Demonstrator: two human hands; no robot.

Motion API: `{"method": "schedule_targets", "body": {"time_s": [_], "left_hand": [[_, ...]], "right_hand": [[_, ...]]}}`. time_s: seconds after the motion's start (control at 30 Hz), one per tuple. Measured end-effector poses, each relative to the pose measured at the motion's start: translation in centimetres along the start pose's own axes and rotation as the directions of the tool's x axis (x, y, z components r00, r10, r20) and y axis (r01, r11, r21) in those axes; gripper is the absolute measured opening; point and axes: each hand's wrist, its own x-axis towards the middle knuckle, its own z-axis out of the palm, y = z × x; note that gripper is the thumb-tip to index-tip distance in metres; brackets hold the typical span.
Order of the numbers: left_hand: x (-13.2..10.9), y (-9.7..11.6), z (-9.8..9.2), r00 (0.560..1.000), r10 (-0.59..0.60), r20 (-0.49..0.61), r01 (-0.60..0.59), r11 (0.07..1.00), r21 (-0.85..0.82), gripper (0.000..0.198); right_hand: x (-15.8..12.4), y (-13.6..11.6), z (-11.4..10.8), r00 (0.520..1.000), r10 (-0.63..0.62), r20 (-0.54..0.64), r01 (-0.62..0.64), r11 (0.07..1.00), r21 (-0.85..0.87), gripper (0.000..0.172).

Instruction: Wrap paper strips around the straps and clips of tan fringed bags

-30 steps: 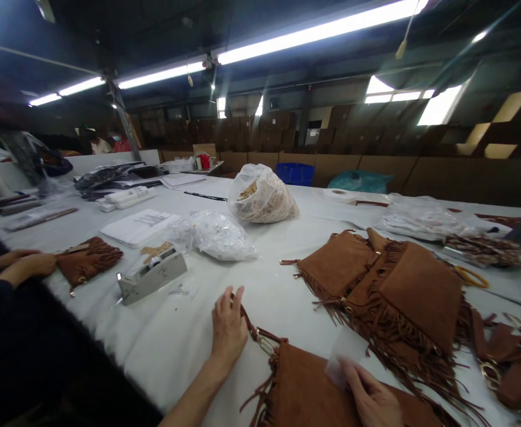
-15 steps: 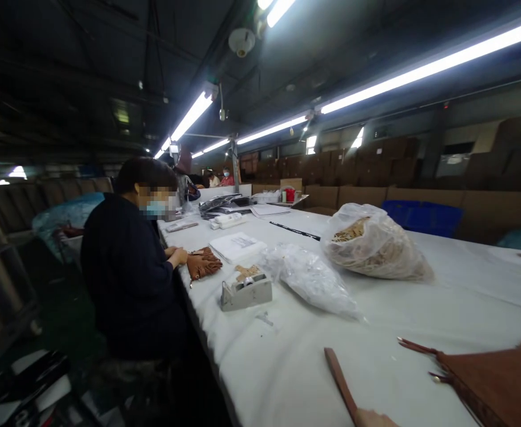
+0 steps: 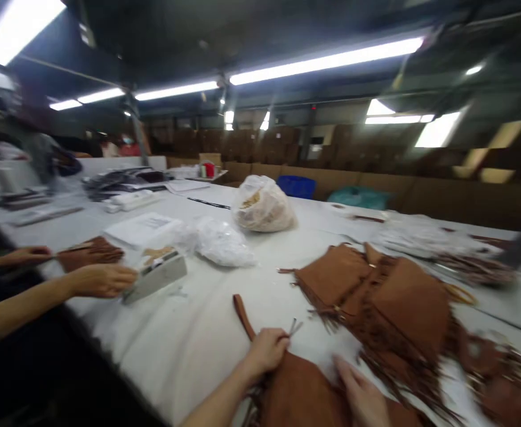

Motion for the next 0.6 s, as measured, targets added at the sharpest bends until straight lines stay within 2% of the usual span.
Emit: {"method": "schedule_targets", "body": {"time_s": [0.07, 0.17, 0.27, 0.4, 0.5, 0.6], "left_hand": [[0.4, -1.3, 0.6, 1.000, 0.023, 0.015, -0.023, 1.000, -0.009, 0.030], [0.7, -3.0, 0.3, 0.999, 0.040, -0.015, -0.040, 0.999, 0.006, 0.028], [0.5, -3.8, -0.4, 0.997, 0.065, -0.042, -0.064, 0.998, 0.024, 0.029], [0.2, -3.9, -0.6, 0.995, 0.090, -0.043, -0.086, 0.993, 0.087, 0.029], [0.2, -3.8, -0.4, 0.996, 0.072, -0.048, -0.065, 0.989, 0.136, 0.029], [0.5, -4.0, -0.2, 0.997, 0.065, -0.034, -0.059, 0.985, 0.159, 0.030]], "right_hand": [[0.4, -0.1, 0.2, 0.986, 0.143, 0.083, -0.161, 0.946, 0.282, 0.040], [1.3, -0.6, 2.0, 0.971, 0.226, 0.076, -0.234, 0.837, 0.494, 0.038], [2.0, -1.0, 3.7, 0.970, 0.234, 0.060, -0.227, 0.795, 0.562, 0.036], [3.0, -0.9, 5.0, 0.971, 0.222, 0.092, -0.234, 0.785, 0.574, 0.037], [3.3, -0.7, 5.4, 0.965, 0.228, 0.126, -0.258, 0.764, 0.591, 0.035], [3.4, -0.6, 5.0, 0.964, 0.242, 0.109, -0.256, 0.739, 0.624, 0.033]]}}
